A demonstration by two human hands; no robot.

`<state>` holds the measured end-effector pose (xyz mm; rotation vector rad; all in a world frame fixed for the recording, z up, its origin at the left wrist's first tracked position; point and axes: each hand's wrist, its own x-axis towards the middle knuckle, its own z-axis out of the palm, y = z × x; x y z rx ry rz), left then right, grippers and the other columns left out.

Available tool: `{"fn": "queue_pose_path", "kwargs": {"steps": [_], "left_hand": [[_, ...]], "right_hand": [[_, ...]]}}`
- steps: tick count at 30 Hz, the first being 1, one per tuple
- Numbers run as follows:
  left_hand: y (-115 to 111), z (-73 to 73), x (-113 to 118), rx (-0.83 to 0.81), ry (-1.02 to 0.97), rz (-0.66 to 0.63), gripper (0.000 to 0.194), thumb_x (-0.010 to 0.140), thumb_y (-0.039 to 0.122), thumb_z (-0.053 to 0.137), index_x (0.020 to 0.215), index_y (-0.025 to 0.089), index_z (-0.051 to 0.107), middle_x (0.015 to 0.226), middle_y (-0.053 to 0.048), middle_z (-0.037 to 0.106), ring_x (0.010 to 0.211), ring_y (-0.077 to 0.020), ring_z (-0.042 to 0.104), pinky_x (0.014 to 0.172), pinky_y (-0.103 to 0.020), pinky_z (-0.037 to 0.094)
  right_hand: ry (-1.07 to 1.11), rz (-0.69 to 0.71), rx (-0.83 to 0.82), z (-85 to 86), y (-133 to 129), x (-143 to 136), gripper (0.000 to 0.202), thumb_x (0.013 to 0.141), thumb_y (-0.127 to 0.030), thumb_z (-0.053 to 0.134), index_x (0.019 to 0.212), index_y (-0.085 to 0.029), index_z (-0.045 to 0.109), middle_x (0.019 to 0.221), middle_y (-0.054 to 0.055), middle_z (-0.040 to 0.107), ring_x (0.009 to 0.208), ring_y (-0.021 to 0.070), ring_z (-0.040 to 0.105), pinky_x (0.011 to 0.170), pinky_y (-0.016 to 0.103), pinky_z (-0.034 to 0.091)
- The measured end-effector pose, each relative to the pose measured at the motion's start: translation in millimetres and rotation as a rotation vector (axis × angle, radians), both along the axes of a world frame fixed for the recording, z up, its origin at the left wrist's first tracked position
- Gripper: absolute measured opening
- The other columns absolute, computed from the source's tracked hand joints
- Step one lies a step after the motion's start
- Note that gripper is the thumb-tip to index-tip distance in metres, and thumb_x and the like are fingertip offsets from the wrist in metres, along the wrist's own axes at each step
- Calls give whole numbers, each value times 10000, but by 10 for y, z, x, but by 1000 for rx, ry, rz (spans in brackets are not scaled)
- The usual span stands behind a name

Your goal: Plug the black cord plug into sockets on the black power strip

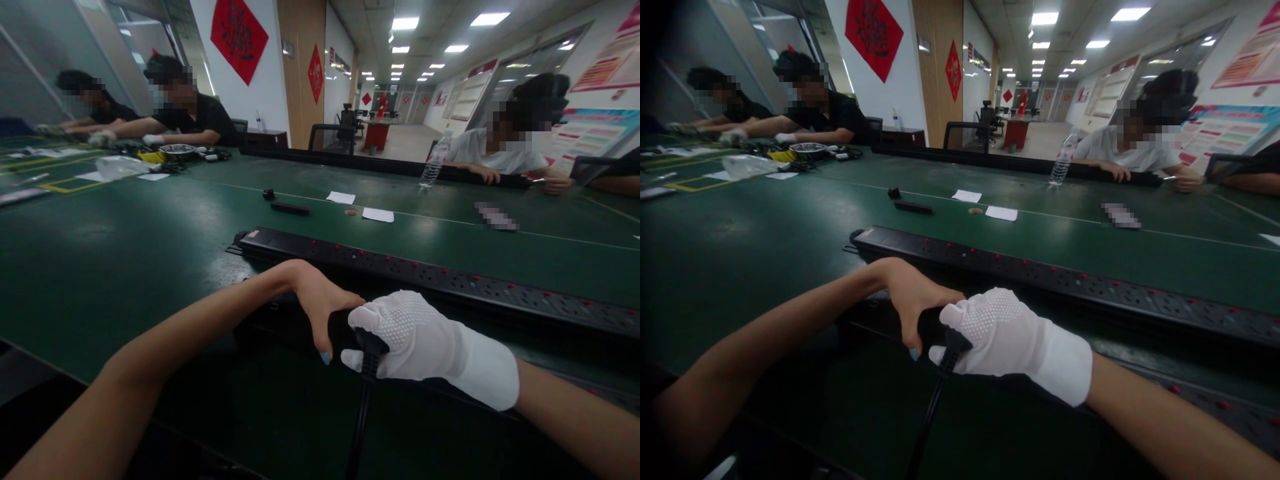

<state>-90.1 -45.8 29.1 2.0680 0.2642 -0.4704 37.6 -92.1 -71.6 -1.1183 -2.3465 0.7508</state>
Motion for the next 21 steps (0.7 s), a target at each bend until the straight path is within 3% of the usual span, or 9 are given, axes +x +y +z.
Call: {"fn": "queue_pose_path", "kwargs": {"steps": [3, 7, 10, 13, 17, 21], "left_hand": [[-17, -8, 8, -7, -1, 10, 323, 851, 321, 477, 1116, 137, 480, 1101, -78, 508, 952, -199, 528, 783, -396, 459], [-24, -22, 12, -16, 8, 17, 314, 856, 320, 469, 1111, 137, 484, 1094, -75, 511, 949, -196, 529, 782, -390, 460], [-21, -18, 1, -19, 19, 8, 317, 855, 322, 469, 1112, 137, 483, 1095, -75, 510, 953, -197, 527, 783, -391, 460], [-17, -8, -14, -17, 26, -1, 326, 850, 323, 479, 1119, 139, 480, 1115, -80, 502, 968, -205, 521, 797, -405, 451], [-15, 7, -8, -10, 31, -6, 380, 831, 335, 500, 1158, 147, 456, 1199, -90, 455, 1066, -242, 466, 873, -458, 394], [-7, 33, 41, -5, 28, -16, 725, 635, 394, 648, 1250, 136, 365, 1271, -61, 391, 1204, -284, 328, 977, -428, 286]], "right_hand": [[-7, 6, -5, 8, 163, -239, 285, 522, -357, 711, 494, -256, 446, 472, -40, 483, 556, 164, 583, 439, 246, 481], [20, -48, -42, -39, 549, -796, 282, 445, -277, 755, 504, -270, 479, 522, -25, 526, 608, 186, 594, 422, 251, 475], [64, -115, -72, -57, 815, -1111, 230, 481, -270, 739, 561, -279, 524, 608, -25, 578, 635, 172, 600, 420, 233, 469], [72, -138, -85, -43, 963, -1249, 225, 501, -249, 738, 610, -278, 543, 662, -23, 605, 623, 157, 602, 388, 211, 443], [161, -140, -144, -43, 862, -1099, 212, 554, -261, 725, 677, -274, 552, 658, -29, 615, 573, 150, 598, 334, 193, 401], [297, -101, -177, -110, 401, -482, 199, 620, -340, 688, 758, -268, 564, 637, -28, 615, 590, 156, 604, 363, 202, 435]]}}
